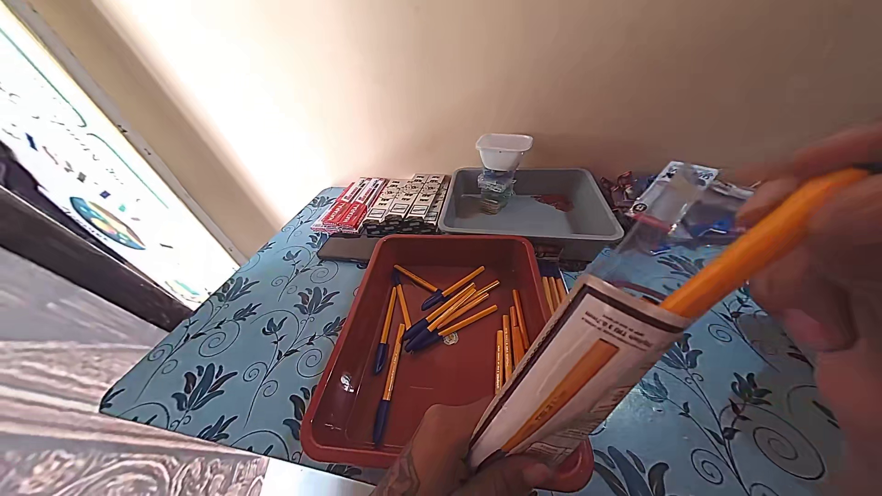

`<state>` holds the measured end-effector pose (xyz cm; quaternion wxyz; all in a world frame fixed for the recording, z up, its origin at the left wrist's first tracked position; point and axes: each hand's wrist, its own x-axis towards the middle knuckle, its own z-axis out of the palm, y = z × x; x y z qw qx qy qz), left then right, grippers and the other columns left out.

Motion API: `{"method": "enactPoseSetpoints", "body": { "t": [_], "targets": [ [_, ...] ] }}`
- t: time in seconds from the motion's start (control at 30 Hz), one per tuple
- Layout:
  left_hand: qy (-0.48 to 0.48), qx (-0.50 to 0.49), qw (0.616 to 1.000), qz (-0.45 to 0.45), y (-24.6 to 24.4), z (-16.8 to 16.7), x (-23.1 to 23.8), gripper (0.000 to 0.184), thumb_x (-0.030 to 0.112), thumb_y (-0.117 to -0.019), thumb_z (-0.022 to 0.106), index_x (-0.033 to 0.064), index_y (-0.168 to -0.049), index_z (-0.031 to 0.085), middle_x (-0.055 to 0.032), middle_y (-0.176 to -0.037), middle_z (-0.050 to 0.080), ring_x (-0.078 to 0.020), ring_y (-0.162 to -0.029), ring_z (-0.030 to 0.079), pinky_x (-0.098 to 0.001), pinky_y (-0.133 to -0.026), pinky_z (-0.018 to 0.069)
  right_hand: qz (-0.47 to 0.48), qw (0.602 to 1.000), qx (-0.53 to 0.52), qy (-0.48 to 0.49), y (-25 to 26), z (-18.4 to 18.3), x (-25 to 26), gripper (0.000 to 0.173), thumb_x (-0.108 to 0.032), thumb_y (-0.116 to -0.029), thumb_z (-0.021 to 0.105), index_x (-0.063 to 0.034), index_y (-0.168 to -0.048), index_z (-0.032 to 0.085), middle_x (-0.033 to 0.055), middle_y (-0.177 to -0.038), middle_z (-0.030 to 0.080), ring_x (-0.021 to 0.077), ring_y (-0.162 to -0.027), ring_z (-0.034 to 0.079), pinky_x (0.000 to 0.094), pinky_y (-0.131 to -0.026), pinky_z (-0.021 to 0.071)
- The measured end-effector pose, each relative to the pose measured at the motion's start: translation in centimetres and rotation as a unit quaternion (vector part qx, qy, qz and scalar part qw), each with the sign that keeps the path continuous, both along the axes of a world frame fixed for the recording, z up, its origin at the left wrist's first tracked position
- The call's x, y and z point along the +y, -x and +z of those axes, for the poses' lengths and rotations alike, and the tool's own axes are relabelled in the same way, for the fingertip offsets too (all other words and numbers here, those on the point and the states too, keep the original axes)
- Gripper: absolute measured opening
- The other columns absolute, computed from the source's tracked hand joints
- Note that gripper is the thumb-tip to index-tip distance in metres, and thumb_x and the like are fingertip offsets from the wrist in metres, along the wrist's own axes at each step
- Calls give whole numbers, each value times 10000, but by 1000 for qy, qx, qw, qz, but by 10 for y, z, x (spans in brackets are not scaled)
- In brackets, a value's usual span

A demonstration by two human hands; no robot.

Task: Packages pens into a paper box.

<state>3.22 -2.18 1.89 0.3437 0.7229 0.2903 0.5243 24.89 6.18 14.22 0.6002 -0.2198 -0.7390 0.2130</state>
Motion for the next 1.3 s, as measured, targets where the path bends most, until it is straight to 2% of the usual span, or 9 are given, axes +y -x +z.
{"method": "enactPoseSetpoints", "body": {
  "t": [0.17,0.27,0.4,0.5,0.63,0.8,1.0,1.13,1.3],
  "targets": [
    [4,-1,1000,17,-1,3,-4,304,240,-1017,616,-56,-1086,622,-57,-917,726,75,-915,659,-105,-838,523,-41,997,-60,-7,13,-11,-8,198,-266,-928,751,-163,-1091,708,-153,-901,704,-88,-616,554,69,-503,440],
    [10,-3,1000,20,-2,1,-4,339,270,-1001,637,-62,-1071,617,-48,-890,720,90,-887,652,-89,-810,516,-63,992,-95,-54,20,-19,-2,214,-291,-958,718,-147,-1115,737,-144,-946,703,-79,-688,588,74,-562,474],
    [13,-24,1000,5,-2,-1,0,294,218,-1008,633,-60,-1101,616,-38,-938,726,86,-921,654,-102,-841,526,-23,993,-102,-61,18,-16,-2,148,-278,-963,715,-166,-1049,760,-127,-1014,725,-54,-804,650,73,-628,518],
    [17,-41,999,3,-2,-1,0,243,173,-1009,629,-49,-1106,618,-18,-966,732,92,-934,652,-108,-849,531,-8,986,-153,-70,17,-10,-7,223,-367,-1026,616,-186,-1029,745,-138,-1043,662,-103,-858,603,40,-668,484],
    [49,-57,997,-2,-1,-1,-2,203,154,-1012,618,-36,-1081,630,19,-961,738,101,-932,652,-116,-841,539,-10,975,-203,-92,14,-9,-3,291,-387,-1035,586,-162,-1109,755,-113,-1010,638,-117,-834,557,35,-649,438],
    [91,-79,992,-39,0,-1,-2,156,158,-1012,623,29,-1090,666,65,-990,750,84,-956,666,-148,-865,556,17,980,-190,-56,4,-3,-3,134,-277,-974,672,-185,-1014,762,-157,-923,696,-118,-738,571,36,-594,454],
    [132,-52,989,-52,3,-4,1,147,172,-990,656,36,-1032,693,76,-924,749,86,-890,673,-145,-803,564,-4,967,-255,-13,-7,3,-3,117,-310,-915,698,-232,-972,765,-209,-742,631,-138,-563,450,41,-465,355],
    [137,-24,987,-77,6,1,1,225,234,-1013,629,14,-1031,673,67,-909,740,106,-895,657,-130,-809,548,29,966,-256,17,-15,9,-1,89,-245,-897,725,-222,-966,776,-199,-787,689,-117,-567,488,56,-462,382],
    [135,-34,985,-99,8,1,1,235,260,-1031,592,38,-1057,665,98,-940,738,122,-920,647,-121,-827,540,-24,967,-253,10,-10,9,-9,123,-228,-881,713,-216,-980,783,-207,-780,682,-144,-611,516,38,-513,417]
  ]
}}
